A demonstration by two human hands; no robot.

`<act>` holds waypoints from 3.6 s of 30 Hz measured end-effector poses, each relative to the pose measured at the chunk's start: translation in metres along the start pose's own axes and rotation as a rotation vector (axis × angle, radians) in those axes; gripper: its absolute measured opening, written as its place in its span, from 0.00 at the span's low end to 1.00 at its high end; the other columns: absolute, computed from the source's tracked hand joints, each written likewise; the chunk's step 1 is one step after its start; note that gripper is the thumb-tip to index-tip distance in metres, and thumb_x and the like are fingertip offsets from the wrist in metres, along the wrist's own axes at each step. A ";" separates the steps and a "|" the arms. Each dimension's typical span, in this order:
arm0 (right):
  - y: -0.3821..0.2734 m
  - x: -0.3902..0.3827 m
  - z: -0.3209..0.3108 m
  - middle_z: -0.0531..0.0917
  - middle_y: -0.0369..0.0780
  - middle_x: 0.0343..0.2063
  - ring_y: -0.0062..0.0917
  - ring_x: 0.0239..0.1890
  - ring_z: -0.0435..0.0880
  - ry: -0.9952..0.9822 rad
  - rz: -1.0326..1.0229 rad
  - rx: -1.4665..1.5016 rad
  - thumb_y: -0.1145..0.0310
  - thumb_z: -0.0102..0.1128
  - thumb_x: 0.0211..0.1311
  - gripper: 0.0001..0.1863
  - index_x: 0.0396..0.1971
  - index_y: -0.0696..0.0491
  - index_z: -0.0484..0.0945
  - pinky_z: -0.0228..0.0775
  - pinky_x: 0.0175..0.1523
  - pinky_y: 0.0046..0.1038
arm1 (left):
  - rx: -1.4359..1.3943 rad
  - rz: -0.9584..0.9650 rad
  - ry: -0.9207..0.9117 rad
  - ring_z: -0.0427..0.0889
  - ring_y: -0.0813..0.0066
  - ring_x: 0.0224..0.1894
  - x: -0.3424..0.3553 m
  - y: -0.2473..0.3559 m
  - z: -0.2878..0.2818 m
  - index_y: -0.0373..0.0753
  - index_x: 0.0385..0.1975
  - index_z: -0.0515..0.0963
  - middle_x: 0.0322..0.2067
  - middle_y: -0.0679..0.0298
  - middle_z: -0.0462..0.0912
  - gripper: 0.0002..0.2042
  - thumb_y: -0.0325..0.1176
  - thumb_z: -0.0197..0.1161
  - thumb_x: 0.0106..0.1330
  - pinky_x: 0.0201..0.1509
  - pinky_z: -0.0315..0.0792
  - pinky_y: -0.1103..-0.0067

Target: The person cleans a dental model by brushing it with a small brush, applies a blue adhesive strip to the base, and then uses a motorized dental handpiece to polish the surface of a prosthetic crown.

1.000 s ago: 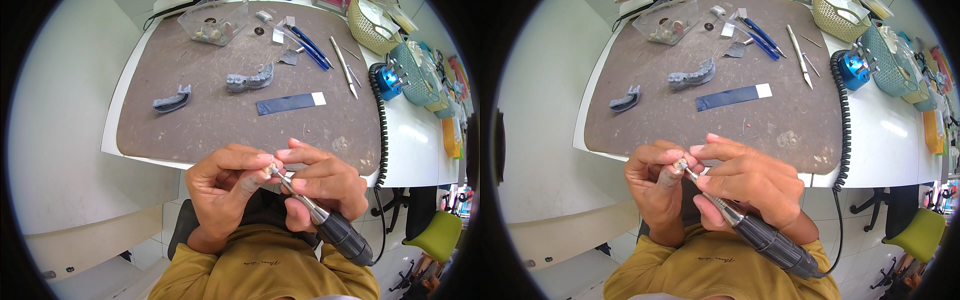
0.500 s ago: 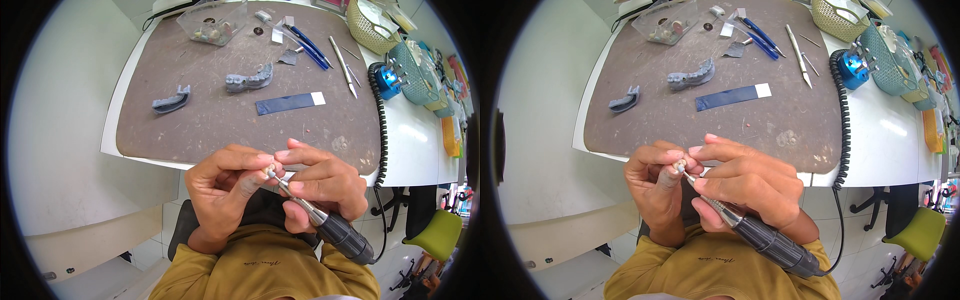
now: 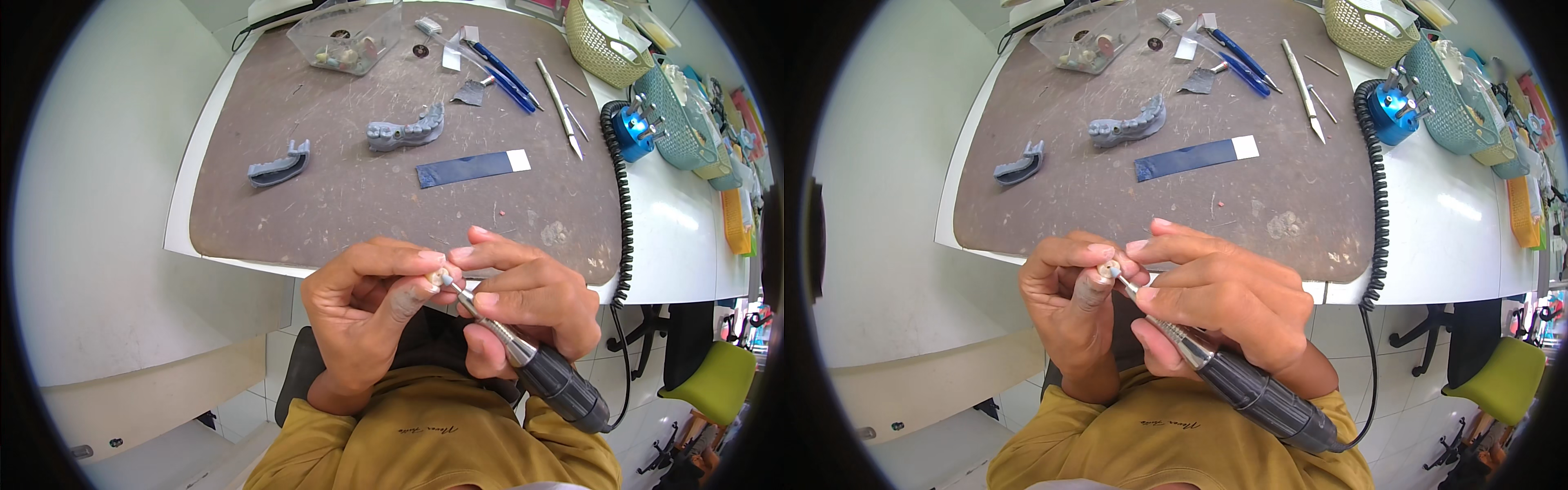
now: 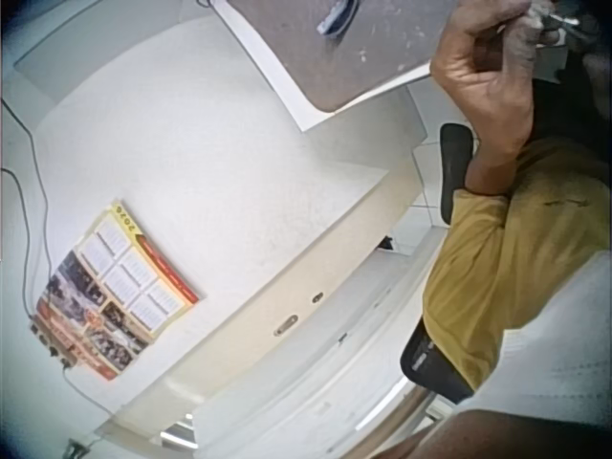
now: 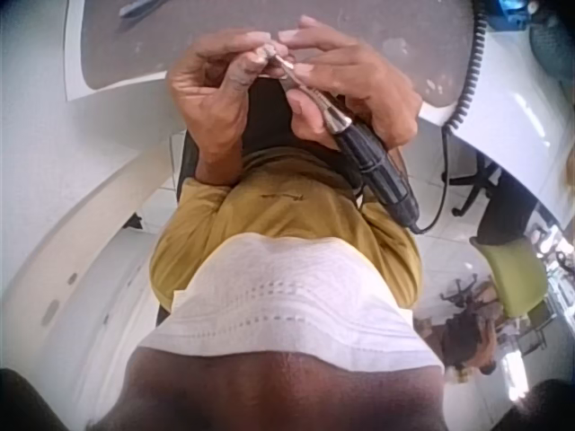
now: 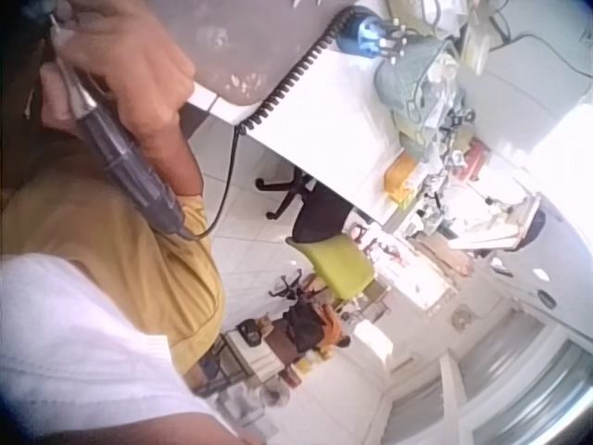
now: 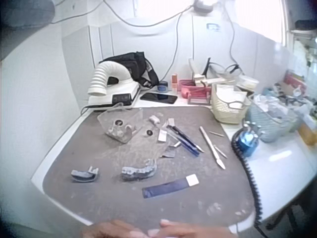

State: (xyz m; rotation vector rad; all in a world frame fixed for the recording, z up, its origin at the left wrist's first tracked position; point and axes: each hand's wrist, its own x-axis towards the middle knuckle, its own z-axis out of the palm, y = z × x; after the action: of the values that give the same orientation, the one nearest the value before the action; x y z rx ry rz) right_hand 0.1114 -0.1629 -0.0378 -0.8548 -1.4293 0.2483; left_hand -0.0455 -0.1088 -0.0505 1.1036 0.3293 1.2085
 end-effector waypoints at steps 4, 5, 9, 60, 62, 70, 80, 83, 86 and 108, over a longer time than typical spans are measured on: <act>0.001 -0.001 0.000 0.89 0.44 0.30 0.42 0.45 0.91 0.010 -0.009 0.000 0.76 0.79 0.52 0.13 0.36 0.58 0.84 0.82 0.58 0.48 | 0.000 -0.010 0.020 0.89 0.67 0.43 -0.001 0.000 0.000 0.27 0.43 0.81 0.41 0.49 0.86 0.06 0.20 0.65 0.70 0.48 0.88 0.73; 0.001 -0.001 0.000 0.89 0.44 0.30 0.42 0.45 0.91 0.004 -0.006 -0.005 0.76 0.79 0.52 0.13 0.36 0.58 0.84 0.82 0.58 0.48 | 0.001 -0.007 0.017 0.89 0.67 0.43 -0.001 0.000 0.000 0.27 0.43 0.81 0.41 0.49 0.86 0.06 0.20 0.65 0.70 0.48 0.88 0.73; 0.000 0.000 0.000 0.89 0.44 0.30 0.41 0.45 0.91 0.000 -0.001 -0.004 0.76 0.80 0.51 0.13 0.36 0.57 0.84 0.82 0.58 0.48 | 0.010 0.009 0.005 0.89 0.67 0.43 -0.001 -0.001 -0.002 0.26 0.44 0.81 0.41 0.49 0.86 0.06 0.20 0.66 0.70 0.48 0.87 0.73; 0.001 -0.002 0.000 0.88 0.45 0.29 0.43 0.45 0.91 0.001 -0.017 -0.015 0.74 0.78 0.53 0.12 0.35 0.58 0.83 0.83 0.57 0.48 | 0.015 0.027 0.002 0.89 0.66 0.42 -0.001 -0.002 0.000 0.26 0.43 0.80 0.41 0.47 0.86 0.06 0.16 0.64 0.69 0.47 0.88 0.73; 0.001 -0.002 0.000 0.88 0.45 0.29 0.43 0.45 0.91 0.000 -0.020 -0.020 0.74 0.78 0.53 0.12 0.35 0.58 0.83 0.83 0.56 0.48 | 0.018 0.034 -0.004 0.89 0.66 0.42 -0.001 -0.002 0.000 0.27 0.43 0.81 0.41 0.47 0.86 0.06 0.16 0.64 0.69 0.47 0.88 0.73; 0.000 -0.001 0.000 0.88 0.44 0.28 0.43 0.45 0.91 -0.008 -0.018 -0.019 0.76 0.78 0.52 0.13 0.35 0.58 0.83 0.83 0.56 0.48 | 0.003 0.057 -0.026 0.88 0.65 0.43 0.001 -0.003 0.000 0.27 0.43 0.81 0.40 0.48 0.85 0.06 0.16 0.64 0.69 0.47 0.88 0.72; -0.001 -0.003 -0.002 0.87 0.45 0.28 0.46 0.45 0.91 -0.017 0.011 -0.018 0.77 0.78 0.51 0.13 0.35 0.59 0.82 0.83 0.56 0.49 | 0.021 0.027 0.003 0.88 0.65 0.44 -0.001 -0.001 0.002 0.27 0.43 0.79 0.41 0.48 0.85 0.06 0.16 0.63 0.69 0.48 0.87 0.72; -0.002 -0.006 0.001 0.88 0.46 0.29 0.46 0.45 0.91 0.016 0.023 0.012 0.77 0.77 0.51 0.13 0.35 0.59 0.82 0.82 0.57 0.50 | 0.012 0.014 0.005 0.88 0.66 0.44 -0.001 -0.001 0.002 0.27 0.43 0.79 0.41 0.48 0.86 0.06 0.16 0.63 0.70 0.49 0.87 0.72; 0.000 -0.008 0.002 0.88 0.46 0.29 0.46 0.44 0.91 0.043 0.021 0.018 0.77 0.77 0.51 0.12 0.34 0.60 0.82 0.82 0.56 0.50 | 0.021 0.008 0.005 0.88 0.67 0.43 -0.001 -0.001 0.001 0.27 0.44 0.79 0.41 0.48 0.86 0.06 0.17 0.63 0.70 0.50 0.86 0.72; 0.000 -0.005 0.000 0.88 0.46 0.30 0.45 0.45 0.91 -0.004 0.046 0.021 0.78 0.77 0.49 0.13 0.34 0.60 0.82 0.83 0.57 0.48 | 0.055 0.023 0.045 0.89 0.66 0.43 -0.006 -0.003 0.002 0.26 0.45 0.80 0.41 0.49 0.87 0.06 0.20 0.64 0.71 0.50 0.86 0.72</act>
State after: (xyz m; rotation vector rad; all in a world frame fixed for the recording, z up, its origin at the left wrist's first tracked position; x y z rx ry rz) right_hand 0.1102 -0.1661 -0.0414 -0.8709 -1.4099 0.2996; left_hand -0.0441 -0.1151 -0.0540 1.1321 0.3871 1.2520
